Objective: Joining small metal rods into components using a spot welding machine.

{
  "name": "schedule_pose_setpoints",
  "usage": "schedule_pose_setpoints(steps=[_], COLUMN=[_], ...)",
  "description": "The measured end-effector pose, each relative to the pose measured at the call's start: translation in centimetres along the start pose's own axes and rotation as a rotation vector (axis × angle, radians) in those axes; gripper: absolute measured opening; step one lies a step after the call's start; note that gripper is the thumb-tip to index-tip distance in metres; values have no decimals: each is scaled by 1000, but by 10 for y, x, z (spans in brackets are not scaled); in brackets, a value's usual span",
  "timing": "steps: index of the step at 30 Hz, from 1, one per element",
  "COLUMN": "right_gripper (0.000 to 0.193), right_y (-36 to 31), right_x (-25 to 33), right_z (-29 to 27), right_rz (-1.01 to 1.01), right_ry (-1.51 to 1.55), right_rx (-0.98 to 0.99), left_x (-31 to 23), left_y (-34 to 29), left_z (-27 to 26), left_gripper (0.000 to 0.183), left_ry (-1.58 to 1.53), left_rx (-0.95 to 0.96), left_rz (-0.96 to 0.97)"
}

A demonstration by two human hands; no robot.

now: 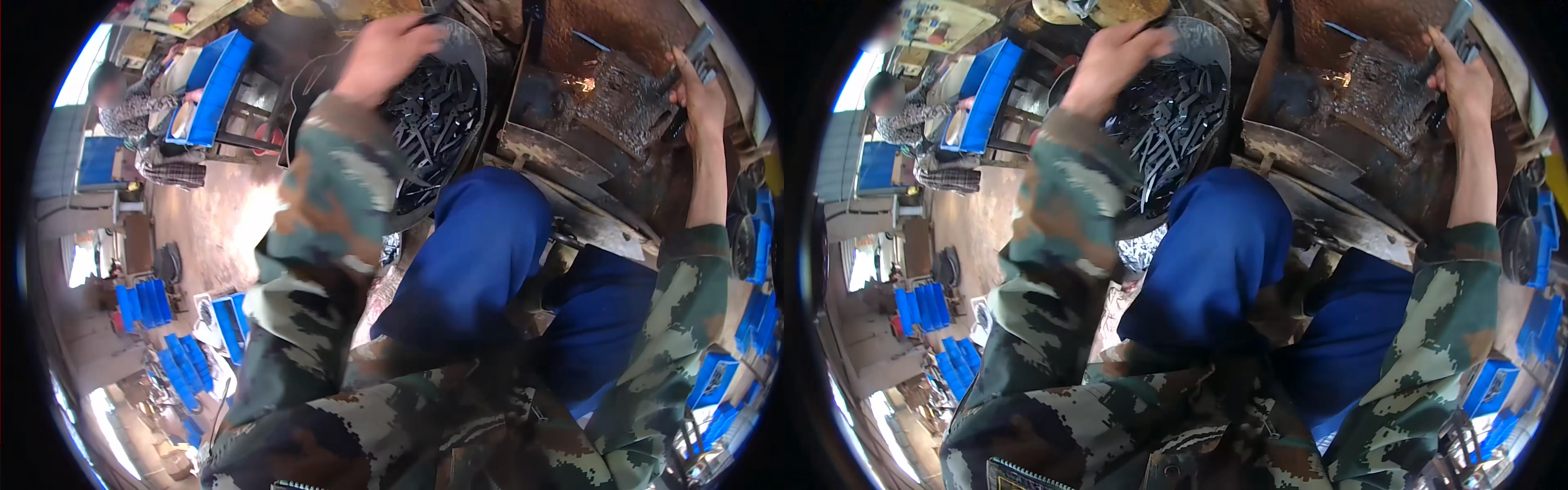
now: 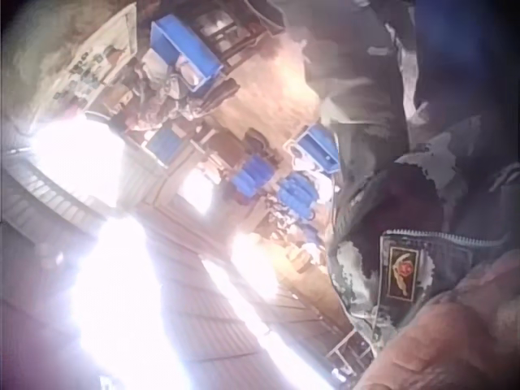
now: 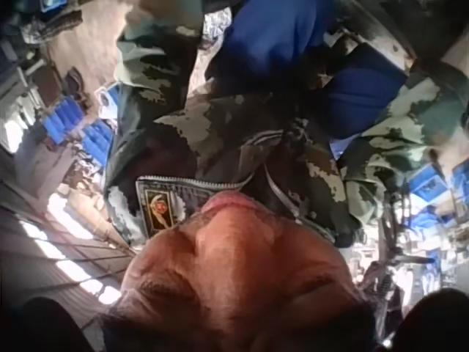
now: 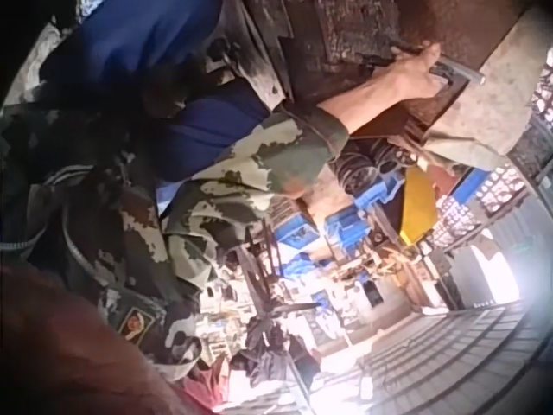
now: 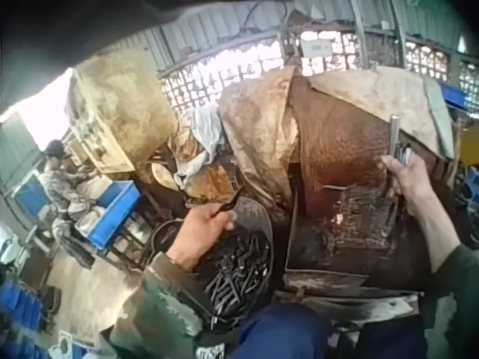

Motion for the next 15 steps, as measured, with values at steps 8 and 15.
schedule_pose_setpoints(steps=[8, 15], right_gripper=[33, 32], right_y=[3, -2], right_x=[-6, -1], right_z=[-1, 3], right_rz=[-25, -2], right_ry=[-11, 69], right_rx=[7, 7], left_x=[190, 228], left_y=[-136, -138], left_z=[-136, -121], left_gripper=[48, 54], left_ry=[669, 785], left_rx=[-191, -168], left_rz=[-787, -837])
Point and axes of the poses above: each hand's wrist, its own y-axis towards the middle knuckle, its own z-axis out of the palm, x = y × z, the point moved 9 cm from there along y, towards the middle knuckle, and after that the axes turned 9 degrees about x, right-handed, at the moved point
